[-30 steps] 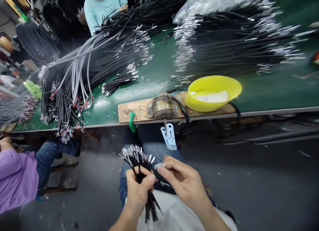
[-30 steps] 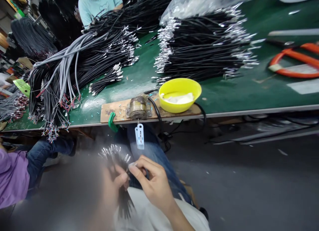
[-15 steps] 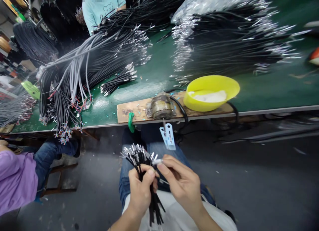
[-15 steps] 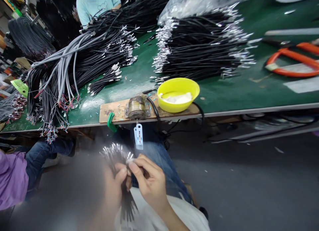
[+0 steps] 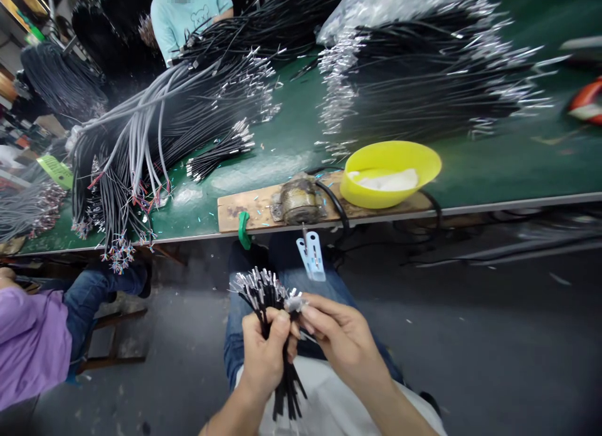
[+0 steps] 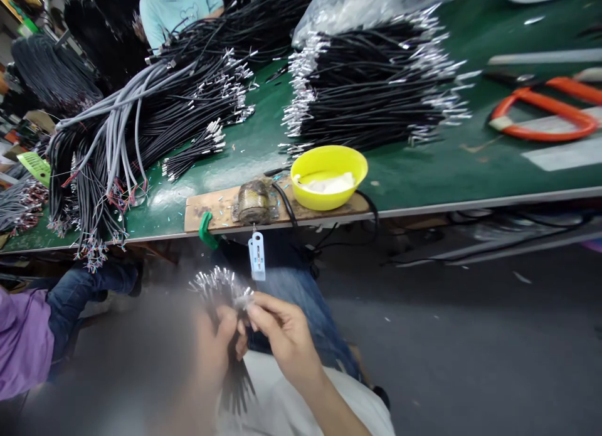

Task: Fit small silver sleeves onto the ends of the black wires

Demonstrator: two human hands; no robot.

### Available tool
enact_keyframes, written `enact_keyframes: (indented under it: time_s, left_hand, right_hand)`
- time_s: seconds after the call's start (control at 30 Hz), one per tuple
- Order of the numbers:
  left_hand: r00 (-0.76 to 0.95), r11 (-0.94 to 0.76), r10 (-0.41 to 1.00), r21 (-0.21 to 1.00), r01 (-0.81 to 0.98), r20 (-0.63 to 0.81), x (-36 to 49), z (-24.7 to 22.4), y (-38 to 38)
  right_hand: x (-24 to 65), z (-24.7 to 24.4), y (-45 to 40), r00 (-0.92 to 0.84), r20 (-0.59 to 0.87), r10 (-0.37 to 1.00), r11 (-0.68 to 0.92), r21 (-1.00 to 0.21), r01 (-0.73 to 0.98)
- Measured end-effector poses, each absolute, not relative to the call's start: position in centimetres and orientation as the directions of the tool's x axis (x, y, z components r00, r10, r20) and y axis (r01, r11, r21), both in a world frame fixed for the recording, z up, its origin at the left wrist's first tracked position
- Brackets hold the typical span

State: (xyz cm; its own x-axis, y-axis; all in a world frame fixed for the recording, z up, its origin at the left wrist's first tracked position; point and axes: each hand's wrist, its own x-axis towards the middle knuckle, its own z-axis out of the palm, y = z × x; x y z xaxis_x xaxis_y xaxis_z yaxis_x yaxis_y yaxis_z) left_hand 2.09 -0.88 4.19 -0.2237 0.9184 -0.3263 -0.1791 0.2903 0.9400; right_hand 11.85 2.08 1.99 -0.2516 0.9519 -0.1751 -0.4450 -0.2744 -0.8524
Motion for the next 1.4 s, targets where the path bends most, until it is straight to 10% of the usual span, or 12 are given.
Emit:
enact_keyframes:
  time_s: [0.43,0.63,0.8,1.03,1.17,1.4]
  left_hand:
    - [-0.177,0.280,0.932,0.937,-0.207,-0.317,2.3,4.4,-0.7]
    - [-0.417,0.179,0.901,0.977,0.114,-0.116,3.3,4.5,-1.5]
    - [-0.535,0.169,0.845,0.955,0.243,-0.014,3.4,5.0,-1.9]
    - [-0.512,0.192,0.858,0.954,0.232,-0.048,2.0,5.3,-0.7]
    - [-0.493,0.150,0.869,0.970,0.193,-0.036,2.0,5.3,-1.0]
    - [-0.449,0.065,0.889,0.945,0.319,0.090,2.2,4.9,-1.9]
  right_hand:
    - [12.1,3.5,2.1,-0.123,-0.094,0.988,-0.136,-0.909,-0.394]
    - [11.4,3.3,1.5,0.208,0.449,0.869,0.430,-0.893,0.132]
    - [11.9,2.8,1.8,0.063,0.738,0.672,0.668,-0.641,0.377]
    - [12.2,3.5,0.4,-0.205,0.718,0.665,0.744,-0.660,0.100]
    - [12.4,3.5,1.5,0.084,0.466,0.881,0.460,-0.884,0.090]
    - [12.7,3.3,3.1,-0.066,0.223,0.973,0.213,-0.968,-0.132]
